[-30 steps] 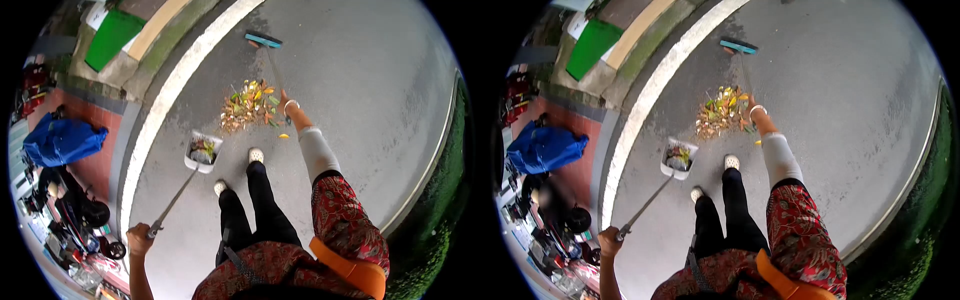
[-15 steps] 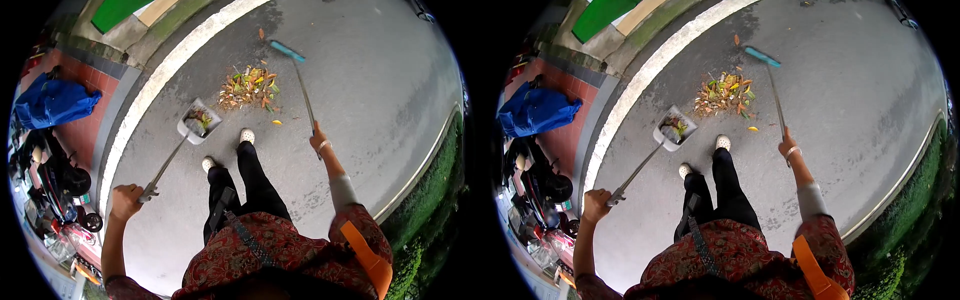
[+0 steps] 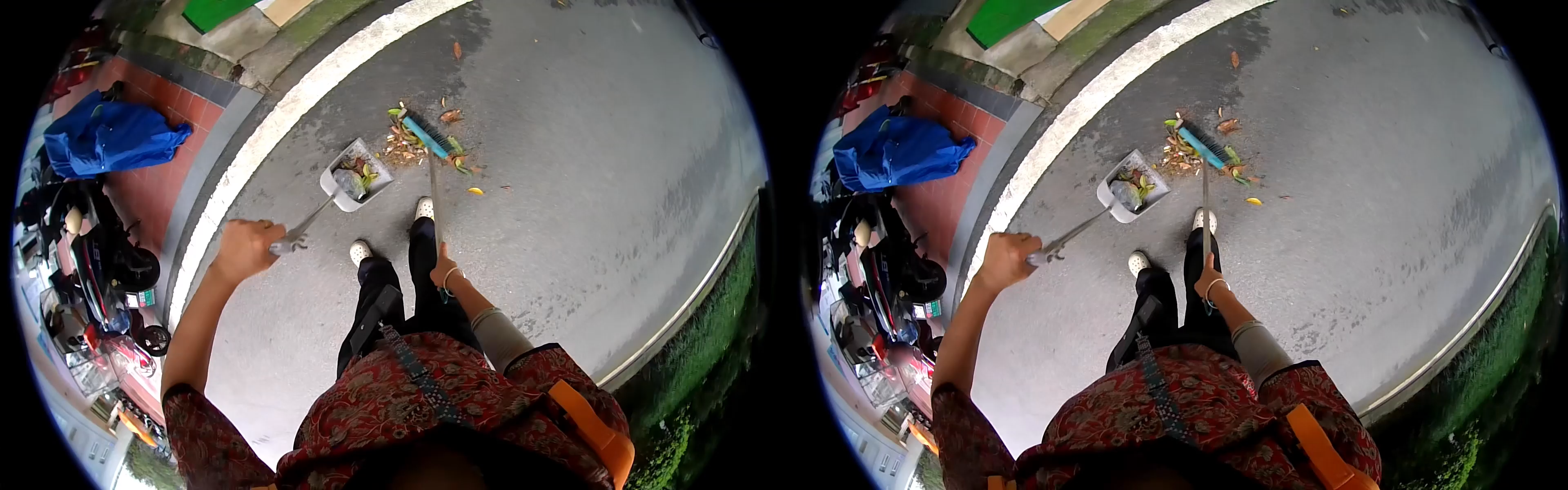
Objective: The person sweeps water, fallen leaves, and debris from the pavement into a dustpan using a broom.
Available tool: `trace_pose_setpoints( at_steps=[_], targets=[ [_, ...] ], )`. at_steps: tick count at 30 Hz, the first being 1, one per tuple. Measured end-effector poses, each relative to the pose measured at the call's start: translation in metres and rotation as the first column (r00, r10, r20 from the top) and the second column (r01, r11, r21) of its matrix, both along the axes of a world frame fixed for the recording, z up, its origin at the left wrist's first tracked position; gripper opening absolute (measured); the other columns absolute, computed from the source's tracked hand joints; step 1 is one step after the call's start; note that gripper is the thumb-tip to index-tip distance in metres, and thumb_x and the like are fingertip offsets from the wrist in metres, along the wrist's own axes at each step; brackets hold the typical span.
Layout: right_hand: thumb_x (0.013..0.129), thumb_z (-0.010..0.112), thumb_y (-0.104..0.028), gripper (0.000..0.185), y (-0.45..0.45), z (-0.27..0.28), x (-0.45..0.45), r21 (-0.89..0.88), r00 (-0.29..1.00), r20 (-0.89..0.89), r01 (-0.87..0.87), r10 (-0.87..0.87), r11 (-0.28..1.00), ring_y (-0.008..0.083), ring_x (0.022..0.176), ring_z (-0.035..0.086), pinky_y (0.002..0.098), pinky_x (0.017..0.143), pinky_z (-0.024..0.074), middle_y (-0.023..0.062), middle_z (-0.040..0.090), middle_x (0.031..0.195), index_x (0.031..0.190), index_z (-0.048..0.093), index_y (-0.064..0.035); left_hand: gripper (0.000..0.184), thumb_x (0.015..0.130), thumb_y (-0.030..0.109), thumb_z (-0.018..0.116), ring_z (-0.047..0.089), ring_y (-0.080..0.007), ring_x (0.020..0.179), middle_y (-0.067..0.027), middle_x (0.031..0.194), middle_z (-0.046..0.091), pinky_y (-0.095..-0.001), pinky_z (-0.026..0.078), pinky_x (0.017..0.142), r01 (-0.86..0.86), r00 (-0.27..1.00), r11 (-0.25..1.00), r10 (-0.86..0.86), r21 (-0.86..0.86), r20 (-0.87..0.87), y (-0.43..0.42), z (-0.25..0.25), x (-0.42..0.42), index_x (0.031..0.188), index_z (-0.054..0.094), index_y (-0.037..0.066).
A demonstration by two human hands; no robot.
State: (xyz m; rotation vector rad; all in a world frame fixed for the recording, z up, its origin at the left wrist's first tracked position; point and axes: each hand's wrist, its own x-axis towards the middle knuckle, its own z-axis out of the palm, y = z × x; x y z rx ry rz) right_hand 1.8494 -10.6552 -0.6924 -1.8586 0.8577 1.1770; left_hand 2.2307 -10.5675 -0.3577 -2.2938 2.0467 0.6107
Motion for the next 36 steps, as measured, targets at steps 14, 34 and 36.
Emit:
trace_pose_setpoints(
  at_steps=[14,34,36],
  targets=[
    [0.064,0.047,-0.004,0.077,-0.059,0.124,0.005,0.082,0.878,0.316,0.352,-0.359,0.932,0.0237,0.043,0.053,0.0357,0.039,0.0430,0.0170,0.054,0.064,0.132,0.013,-0.0135,0.017,0.053,0.009,0.059,0.056,-0.0239,0.058,-0.0046,0.060,0.054,-0.0358,0.043,0.049,-0.037,0.999,0.998,0.036,0.042,0.034,0.060,-0.016,0.008,0.069,0.053,0.011],
    [0.064,0.048,-0.008,0.071,-0.085,0.152,0.012,-0.042,0.958,0.276,-0.067,0.076,0.997,0.0399,0.087,0.053,0.0417,0.077,0.0418,0.0274,0.053,0.097,0.130,0.022,-0.0104,0.021,0.055,0.022,0.066,0.056,-0.0220,0.060,-0.0032,0.060,0.054,-0.0343,0.045,0.056,-0.117,0.993,0.982,0.110,0.151,0.051,0.107,-0.004,0.009,0.069,0.053,0.013],
    [0.065,0.050,-0.008,0.074,-0.112,0.160,0.055,-0.079,0.946,0.283,-0.140,0.157,0.987,0.0405,0.089,0.051,0.0418,0.079,0.0414,0.0276,0.052,0.100,0.131,0.017,-0.0102,0.028,0.055,0.035,0.069,0.056,-0.0197,0.058,-0.0026,0.056,0.054,-0.0327,0.045,0.054,-0.142,0.989,0.963,0.126,0.228,0.081,0.111,0.002,-0.003,0.065,0.054,0.013]
  ],
)
